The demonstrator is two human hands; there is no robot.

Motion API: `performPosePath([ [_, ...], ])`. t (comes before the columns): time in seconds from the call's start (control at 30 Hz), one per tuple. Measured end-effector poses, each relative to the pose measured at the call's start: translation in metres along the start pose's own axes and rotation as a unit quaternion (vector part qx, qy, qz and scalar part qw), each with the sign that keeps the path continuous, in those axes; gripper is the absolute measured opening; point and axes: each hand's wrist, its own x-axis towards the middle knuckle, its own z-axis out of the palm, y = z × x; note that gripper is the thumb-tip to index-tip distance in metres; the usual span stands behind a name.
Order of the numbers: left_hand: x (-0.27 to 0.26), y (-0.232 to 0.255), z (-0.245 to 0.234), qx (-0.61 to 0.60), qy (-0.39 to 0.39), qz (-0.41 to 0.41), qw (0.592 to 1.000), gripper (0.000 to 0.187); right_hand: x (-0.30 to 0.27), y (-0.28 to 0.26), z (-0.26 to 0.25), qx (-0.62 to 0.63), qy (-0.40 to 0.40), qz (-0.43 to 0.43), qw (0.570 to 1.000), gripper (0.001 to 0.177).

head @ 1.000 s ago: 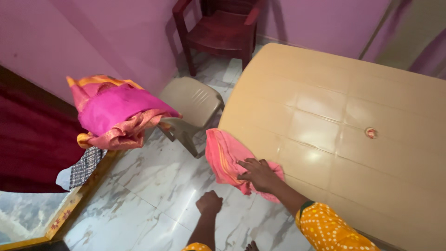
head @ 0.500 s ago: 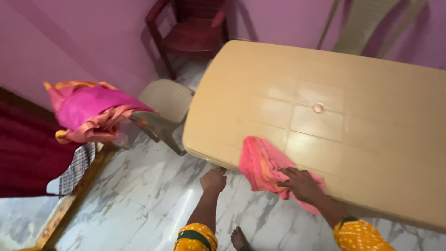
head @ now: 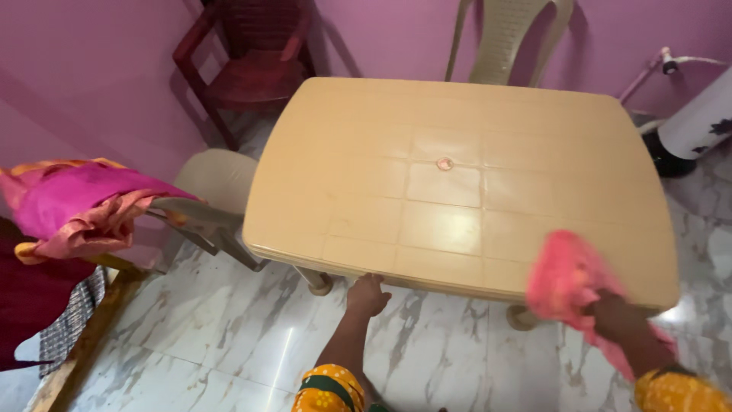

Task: The person wipes a plastic table and a plastic chair using a cloth, then folds the cloth.

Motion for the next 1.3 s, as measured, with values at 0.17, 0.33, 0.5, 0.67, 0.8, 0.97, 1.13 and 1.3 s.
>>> performPosePath([
  [0.17, 0.012, 0.007, 0.005, 0.007, 0.009, 0.004, 1.000, 0.054, 0.024, 0.031, -0.062, -0.106, 0.015, 0.262, 0.959, 0.030],
  [0.33, 0.038, 0.023, 0.024, -0.025, 0.097, 0.017, 0.995, 0.064, 0.047, -0.033, -0.065, 0.062, 0.194, 0.117, 0.972, 0.045],
  [0.5, 0.023, 0.063, 0.016, -0.007, -0.003, 0.016, 1.000, 0.059, 0.090, -0.079, 0.011, 0.048, 0.065, -0.038, 0.996, 0.061],
  [0.67, 0.025, 0.052, 0.028, 0.080, -0.062, 0.039, 0.994, 0.072, 0.127, -0.100, 0.065, 0.062, -0.022, -0.023, 0.998, 0.080],
  [0.8, 0.051, 0.004, 0.059, 0.039, -0.011, 0.109, 0.993, 0.070, 0.152, -0.112, 0.055, -0.001, -0.010, -0.070, 0.998, 0.089],
  [0.97, 0.060, -0.029, 0.049, -0.020, 0.321, -0.056, 0.945, 0.071, 0.176, -0.116, 0.049, -0.013, -0.062, 0.010, 0.998, 0.088],
  [1.13, 0.063, -0.063, 0.038, -0.242, 0.295, -0.180, 0.907, 0.094, 0.187, -0.132, 0.056, -0.023, -0.068, 0.090, 0.993, 0.088],
  [1.3, 0.079, -0.091, 0.055, -0.318, 0.316, -0.165, 0.878, 0.095, 0.190, -0.137, 0.049, -0.029, -0.065, 0.092, 0.993, 0.095],
])
